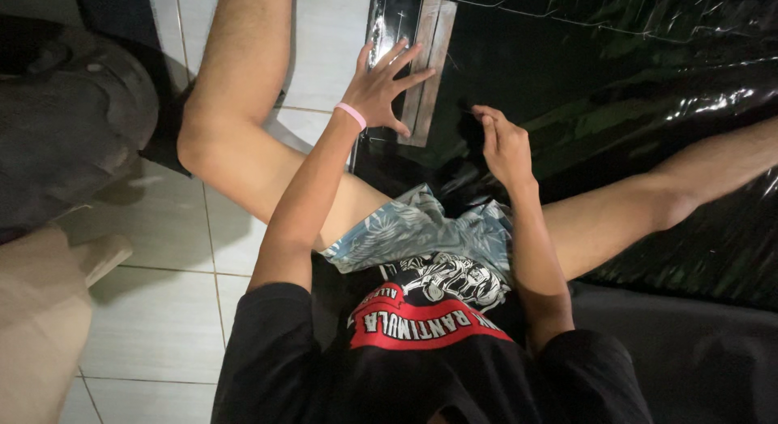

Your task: The person sits on the floor and uses a ruler and a marking tool to draw straight lines on a large black sheet. They repeatedly reposition the ruler and draw parallel lines across the surface.

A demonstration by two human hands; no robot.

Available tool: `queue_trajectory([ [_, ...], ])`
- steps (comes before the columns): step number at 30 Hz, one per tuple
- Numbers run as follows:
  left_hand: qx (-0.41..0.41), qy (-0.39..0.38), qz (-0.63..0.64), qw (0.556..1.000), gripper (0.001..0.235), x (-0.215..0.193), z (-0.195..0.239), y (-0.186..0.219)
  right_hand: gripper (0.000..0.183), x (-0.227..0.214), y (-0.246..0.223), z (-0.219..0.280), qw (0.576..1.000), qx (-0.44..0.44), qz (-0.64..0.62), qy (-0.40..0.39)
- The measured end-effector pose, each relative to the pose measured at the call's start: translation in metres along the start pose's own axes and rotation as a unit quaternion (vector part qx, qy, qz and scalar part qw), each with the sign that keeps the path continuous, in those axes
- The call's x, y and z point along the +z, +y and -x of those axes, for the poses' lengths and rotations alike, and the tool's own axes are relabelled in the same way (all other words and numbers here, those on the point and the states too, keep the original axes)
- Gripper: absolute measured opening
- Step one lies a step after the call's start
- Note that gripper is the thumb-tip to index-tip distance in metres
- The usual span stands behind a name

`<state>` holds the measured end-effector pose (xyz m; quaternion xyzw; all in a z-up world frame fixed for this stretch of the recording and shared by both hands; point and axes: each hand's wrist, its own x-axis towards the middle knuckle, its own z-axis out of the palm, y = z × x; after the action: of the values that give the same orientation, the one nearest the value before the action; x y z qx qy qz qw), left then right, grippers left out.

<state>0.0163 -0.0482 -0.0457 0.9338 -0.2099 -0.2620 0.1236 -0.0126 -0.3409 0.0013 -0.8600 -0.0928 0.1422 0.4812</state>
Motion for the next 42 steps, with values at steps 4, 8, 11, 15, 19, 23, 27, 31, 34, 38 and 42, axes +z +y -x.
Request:
queue_trajectory([
  [4,-0.006,-0.010,0.016,1.000,0.129,0.001,-0.001,-0.001,0.023,0.001,-0.003,-0.002,1.000,-0.001,-0.004,-0.003],
  [8,-0.006,0.001,0.025,1.000,0.128,0.004,-0.002,-0.002,0.023,0.001,-0.003,-0.001,1.000,0.005,0.003,-0.012],
  [11,-0.008,0.008,0.035,0.999,0.128,0.006,-0.003,-0.003,0.023,0.001,-0.002,-0.001,1.000,-0.004,0.005,-0.010],
  [15,-0.005,0.014,0.039,0.999,0.129,0.007,-0.004,-0.002,0.024,0.000,0.000,-0.002,1.000,-0.001,0.005,-0.008],
  [19,-0.004,0.013,0.039,0.999,0.130,0.006,-0.003,-0.002,0.024,-0.001,0.005,-0.002,1.000,-0.015,0.001,0.003],
  [23,-0.003,0.015,0.037,0.999,0.130,0.005,-0.002,-0.001,0.026,0.003,0.013,-0.006,0.999,-0.033,0.014,0.034],
  [27,-0.011,0.019,0.042,0.999,0.130,-0.001,-0.002,0.002,0.025,0.016,0.024,-0.033,0.996,-0.037,0.003,0.084],
  [31,-0.022,0.012,0.040,0.999,0.128,-0.008,0.002,0.008,0.025,0.031,0.037,-0.080,0.993,-0.056,0.045,0.091],
  [34,-0.033,0.002,0.040,0.999,0.127,-0.012,0.002,0.010,0.023,0.040,0.040,-0.112,0.992,-0.031,0.097,0.079],
  [38,-0.025,0.013,0.032,0.999,0.128,-0.009,-0.001,0.010,0.025,0.044,0.031,-0.118,0.976,-0.133,0.167,0.049],
  [42,-0.010,0.034,0.019,0.999,0.130,0.000,-0.003,0.005,0.045,0.040,0.012,-0.060,0.953,-0.210,0.216,-0.037],
])
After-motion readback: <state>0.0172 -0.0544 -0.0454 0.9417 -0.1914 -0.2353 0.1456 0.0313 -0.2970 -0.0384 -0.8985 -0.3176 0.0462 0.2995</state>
